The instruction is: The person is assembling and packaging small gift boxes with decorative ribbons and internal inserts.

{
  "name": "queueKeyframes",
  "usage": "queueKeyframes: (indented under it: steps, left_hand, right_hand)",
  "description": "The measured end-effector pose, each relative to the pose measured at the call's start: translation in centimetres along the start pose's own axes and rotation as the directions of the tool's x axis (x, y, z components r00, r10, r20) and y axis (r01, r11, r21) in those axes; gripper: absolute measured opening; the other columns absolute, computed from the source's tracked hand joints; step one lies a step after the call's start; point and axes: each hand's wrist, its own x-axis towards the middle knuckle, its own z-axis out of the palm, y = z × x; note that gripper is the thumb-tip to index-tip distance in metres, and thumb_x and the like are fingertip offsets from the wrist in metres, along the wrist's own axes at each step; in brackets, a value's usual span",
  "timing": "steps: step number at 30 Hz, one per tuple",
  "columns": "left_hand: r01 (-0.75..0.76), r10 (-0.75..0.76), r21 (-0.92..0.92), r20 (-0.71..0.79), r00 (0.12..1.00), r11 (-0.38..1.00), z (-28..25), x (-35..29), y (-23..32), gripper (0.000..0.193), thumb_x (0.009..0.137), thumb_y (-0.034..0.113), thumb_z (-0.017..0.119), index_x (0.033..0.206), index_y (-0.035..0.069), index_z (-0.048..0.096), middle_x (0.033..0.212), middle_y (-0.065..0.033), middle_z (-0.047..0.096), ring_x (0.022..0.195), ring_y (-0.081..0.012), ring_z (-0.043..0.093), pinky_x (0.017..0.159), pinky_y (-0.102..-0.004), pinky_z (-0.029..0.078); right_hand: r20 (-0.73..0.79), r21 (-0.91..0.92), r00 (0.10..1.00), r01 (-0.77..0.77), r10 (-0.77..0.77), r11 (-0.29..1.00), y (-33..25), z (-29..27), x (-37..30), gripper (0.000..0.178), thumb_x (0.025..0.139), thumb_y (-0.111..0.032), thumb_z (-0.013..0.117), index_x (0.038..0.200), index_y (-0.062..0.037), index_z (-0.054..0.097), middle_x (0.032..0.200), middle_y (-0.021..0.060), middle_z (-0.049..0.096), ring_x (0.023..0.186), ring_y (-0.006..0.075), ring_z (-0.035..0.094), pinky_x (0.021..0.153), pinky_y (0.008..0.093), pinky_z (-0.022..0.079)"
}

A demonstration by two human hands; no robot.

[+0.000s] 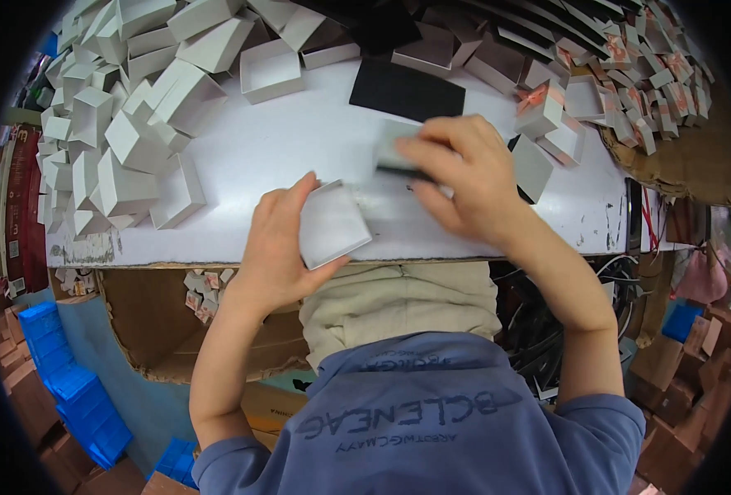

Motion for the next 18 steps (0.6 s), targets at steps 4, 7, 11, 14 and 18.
queueKeyframes:
  steps: [4, 7, 11, 14, 18]
  left_hand:
    - [-0.068, 0.074, -0.147, 0.033, 0.997, 0.987, 2.7, 1.7, 0.6, 0.105, 0.056, 0.024, 0.082, 0.136, 0.001, 0.018, 0.119, -0.0187, 0.044, 0.104, -0.0340, 0.043, 0.091, -0.0418, 0.034]
    - [-0.151, 0.174, -0.237, 0.081, 0.981, 0.960, 3.8, 2.4, 1.0, 0.107, 0.056, 0.033, 0.082, 0.136, 0.003, 0.018, 0.121, -0.0180, 0.039, 0.108, -0.0346, 0.040, 0.093, -0.0435, 0.031]
    - [-0.269, 0.284, -0.205, 0.045, 0.958, 0.941, 4.0, 1.8, 0.1, 0.084, 0.061, 0.033, 0.077, 0.132, 0.012, 0.035, 0.127, -0.0125, 0.042, 0.111, -0.0355, 0.038, 0.092, -0.0433, 0.033]
    - [-0.321, 0.321, 0.002, 0.056, 0.945, 0.947, 2.4, 1.0, -0.7, 0.065, 0.064, 0.031, 0.074, 0.123, 0.019, 0.050, 0.131, -0.0047, 0.044, 0.112, -0.0359, 0.039, 0.091, -0.0434, 0.034]
    - [-0.306, 0.261, 0.205, 0.219, 0.940, 0.930, -0.6, 1.5, 0.8, 0.051, 0.067, 0.032, 0.070, 0.116, 0.023, 0.059, 0.132, 0.0006, 0.046, 0.111, -0.0344, 0.041, 0.089, -0.0434, 0.035]
  right_hand:
    - [0.231, -0.016, 0.939, 0.267, -0.256, 0.964, -2.8, 0.3, -1.6, 0.043, 0.058, -0.013, 0.065, 0.101, -0.0097, 0.062, 0.087, 0.0020, 0.054, 0.079, 0.0181, 0.051, 0.067, 0.0297, 0.039]
    - [0.457, 0.086, 0.861, 0.208, -0.224, 0.974, -2.8, 0.0, -2.1, 0.043, 0.061, -0.015, 0.068, 0.103, -0.0110, 0.062, 0.087, 0.0024, 0.053, 0.085, 0.0186, 0.051, 0.069, 0.0308, 0.040]
    - [0.203, 0.311, 0.976, 0.012, -0.079, 0.950, 0.3, -3.4, -1.7, 0.044, 0.069, -0.027, 0.070, 0.109, -0.0108, 0.059, 0.115, 0.0078, 0.053, 0.103, 0.0280, 0.050, 0.086, 0.0357, 0.039]
    - [-0.070, -0.305, 0.976, -0.219, 0.208, 0.927, 7.7, -6.5, -2.6, 0.053, 0.067, -0.029, 0.072, 0.114, -0.0124, 0.055, 0.118, 0.0155, 0.050, 0.112, 0.0317, 0.045, 0.093, 0.0412, 0.035]
    - [0.009, -0.501, 0.959, -0.242, 0.285, 0.831, 11.5, -6.5, -4.7, 0.044, 0.069, -0.023, 0.070, 0.109, -0.0076, 0.057, 0.109, 0.0157, 0.053, 0.103, 0.0308, 0.050, 0.089, 0.0395, 0.038]
